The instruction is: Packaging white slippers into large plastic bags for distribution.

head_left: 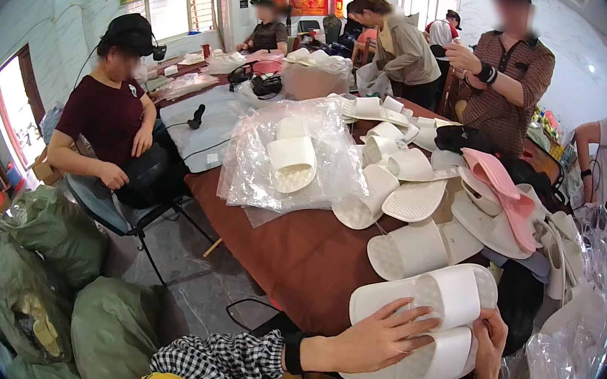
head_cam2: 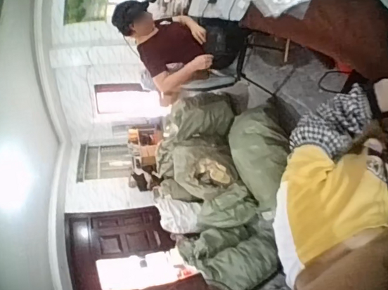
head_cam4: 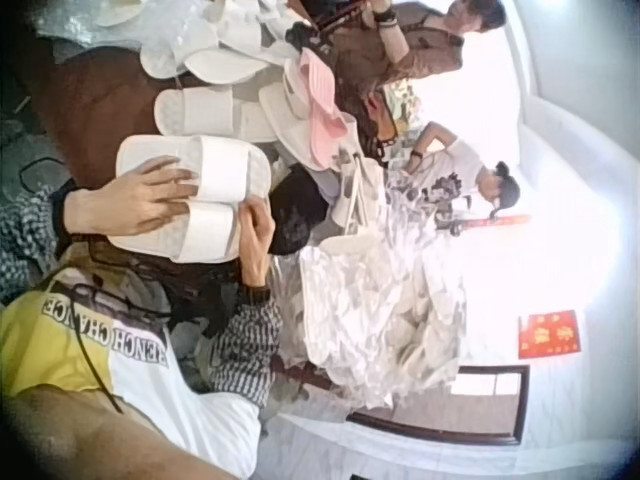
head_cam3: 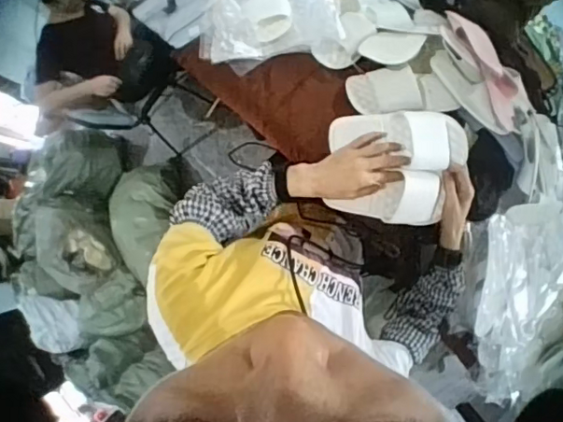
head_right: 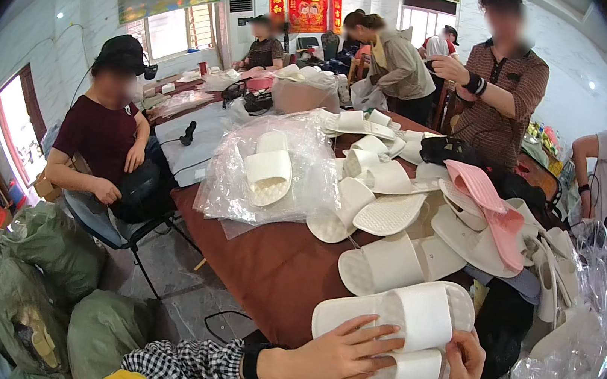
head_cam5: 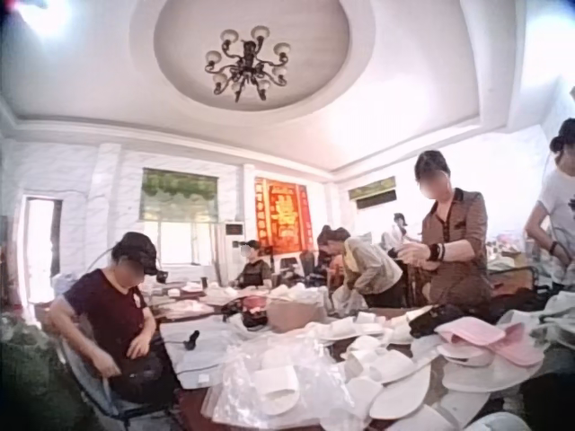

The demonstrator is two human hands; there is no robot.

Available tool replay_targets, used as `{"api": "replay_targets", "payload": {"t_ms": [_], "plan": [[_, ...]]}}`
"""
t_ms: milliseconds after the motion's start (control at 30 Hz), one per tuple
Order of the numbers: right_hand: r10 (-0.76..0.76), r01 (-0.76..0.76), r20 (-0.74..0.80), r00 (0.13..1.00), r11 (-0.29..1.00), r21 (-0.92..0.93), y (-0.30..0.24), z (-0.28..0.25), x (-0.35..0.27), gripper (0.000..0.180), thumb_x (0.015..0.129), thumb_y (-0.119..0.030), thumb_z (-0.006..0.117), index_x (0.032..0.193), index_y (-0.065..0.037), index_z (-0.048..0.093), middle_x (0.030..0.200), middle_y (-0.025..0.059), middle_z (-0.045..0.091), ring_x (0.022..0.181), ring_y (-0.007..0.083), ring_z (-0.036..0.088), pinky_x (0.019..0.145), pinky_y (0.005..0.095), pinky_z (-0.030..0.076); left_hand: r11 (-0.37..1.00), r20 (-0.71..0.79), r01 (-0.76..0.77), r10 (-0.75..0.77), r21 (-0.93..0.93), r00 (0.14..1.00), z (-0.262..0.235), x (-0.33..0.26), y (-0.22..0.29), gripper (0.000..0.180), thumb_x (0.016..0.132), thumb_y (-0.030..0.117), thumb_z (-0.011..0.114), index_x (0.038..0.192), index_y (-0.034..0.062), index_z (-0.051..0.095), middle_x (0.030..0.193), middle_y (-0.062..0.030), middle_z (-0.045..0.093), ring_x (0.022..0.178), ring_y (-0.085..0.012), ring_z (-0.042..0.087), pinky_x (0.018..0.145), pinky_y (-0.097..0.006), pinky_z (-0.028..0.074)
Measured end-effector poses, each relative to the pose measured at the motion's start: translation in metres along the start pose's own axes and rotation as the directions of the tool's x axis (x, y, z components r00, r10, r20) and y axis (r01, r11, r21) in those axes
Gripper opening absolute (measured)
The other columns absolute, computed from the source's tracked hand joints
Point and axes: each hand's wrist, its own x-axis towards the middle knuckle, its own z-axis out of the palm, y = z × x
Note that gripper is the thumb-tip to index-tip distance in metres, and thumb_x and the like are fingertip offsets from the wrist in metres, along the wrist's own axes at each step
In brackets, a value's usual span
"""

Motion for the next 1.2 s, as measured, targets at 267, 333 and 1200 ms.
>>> {"api": "replay_targets", "payload": {"t_ms": [267, 333, 1200], "plan": [[-0.072, -0.021, 0.220, 0.973, 0.919, 0.393, -0.035, 0.021, -0.011, 0.081, 0.091, -0.051, 0.062, 0.150, -0.002, 0.035, 0.134, 0.0120, 0.052, 0.126, 0.0196, 0.050, 0.106, 0.0323, 0.037, 0.953, 0.032, 0.060, -0.053, -0.298, 0.998, -0.038, -0.014, -0.018, 0.043, 0.078, 0.000, 0.063, 0.120, -0.0022, 0.057, 0.140, -0.0209, 0.047, 0.132, -0.0384, 0.043, 0.110, -0.048, 0.036], [-0.126, 0.023, 0.232, 0.964, 0.917, 0.399, -0.041, 0.022, -0.007, 0.095, 0.091, -0.059, 0.058, 0.156, -0.005, 0.016, 0.139, 0.0145, 0.047, 0.123, 0.0225, 0.052, 0.104, 0.0353, 0.041, 0.868, 0.100, 0.232, -0.209, -0.439, 0.973, -0.065, -0.016, -0.014, 0.041, 0.079, -0.003, 0.058, 0.120, -0.0034, 0.058, 0.138, -0.0244, 0.047, 0.129, -0.0408, 0.046, 0.107, -0.043, 0.038], [0.109, -0.217, 0.497, 0.861, 0.962, 0.165, -0.031, 0.008, 0.003, 0.039, 0.098, -0.017, 0.056, 0.132, 0.002, 0.055, 0.124, 0.0101, 0.059, 0.102, 0.0165, 0.062, 0.092, 0.0303, 0.047, 0.485, -0.437, 0.789, -0.658, 0.377, 0.613, -0.157, 0.120, -0.330, 0.052, 0.086, 0.041, 0.052, 0.129, 0.0153, 0.064, 0.141, -0.0069, 0.054, 0.133, -0.0387, 0.035, 0.104, -0.062, 0.026]]}}
